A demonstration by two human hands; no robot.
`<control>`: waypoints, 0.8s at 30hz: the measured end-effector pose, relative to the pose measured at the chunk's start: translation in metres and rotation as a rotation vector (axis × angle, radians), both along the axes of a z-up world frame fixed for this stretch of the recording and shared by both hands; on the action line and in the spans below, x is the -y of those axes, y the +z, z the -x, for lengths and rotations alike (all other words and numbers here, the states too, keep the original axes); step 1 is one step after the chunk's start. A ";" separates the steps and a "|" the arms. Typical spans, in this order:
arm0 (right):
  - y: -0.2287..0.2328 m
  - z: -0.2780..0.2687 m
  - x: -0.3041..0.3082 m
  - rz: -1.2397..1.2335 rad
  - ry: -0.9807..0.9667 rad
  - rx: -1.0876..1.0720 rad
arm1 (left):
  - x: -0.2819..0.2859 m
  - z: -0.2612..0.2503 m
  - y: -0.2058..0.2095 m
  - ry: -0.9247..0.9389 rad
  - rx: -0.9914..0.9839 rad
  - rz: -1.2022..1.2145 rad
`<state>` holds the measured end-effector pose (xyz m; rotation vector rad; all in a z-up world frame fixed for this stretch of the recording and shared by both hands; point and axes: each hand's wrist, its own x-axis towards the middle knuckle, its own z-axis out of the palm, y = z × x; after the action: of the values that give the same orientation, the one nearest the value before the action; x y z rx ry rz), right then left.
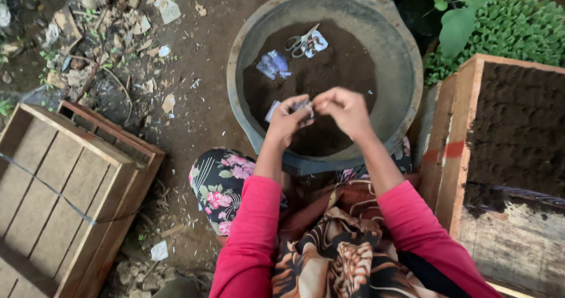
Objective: The person scoops soil from a large basin, shapes it into small pucks by hand, and places them into a wooden tray. The person repeats this process multiple times, filling the tray with soil pucks.
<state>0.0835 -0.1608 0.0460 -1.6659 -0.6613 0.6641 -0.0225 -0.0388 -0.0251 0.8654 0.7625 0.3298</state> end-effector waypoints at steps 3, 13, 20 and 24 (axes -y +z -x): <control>-0.026 -0.014 -0.001 -0.016 -0.113 -0.054 | -0.004 0.000 0.002 -0.064 0.017 -0.252; -0.006 0.006 0.004 0.110 0.087 0.084 | -0.020 -0.004 0.000 -0.510 -0.365 -0.845; 0.006 0.014 0.002 0.102 0.177 0.026 | -0.023 0.000 0.062 -0.609 -0.382 -0.965; 0.016 0.016 0.001 0.078 0.154 0.294 | -0.025 0.002 0.072 -0.581 -0.341 -0.967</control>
<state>0.0677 -0.1617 0.0617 -1.8164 -0.9925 0.5640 -0.0244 -0.0135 0.0470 2.0402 0.6053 0.0022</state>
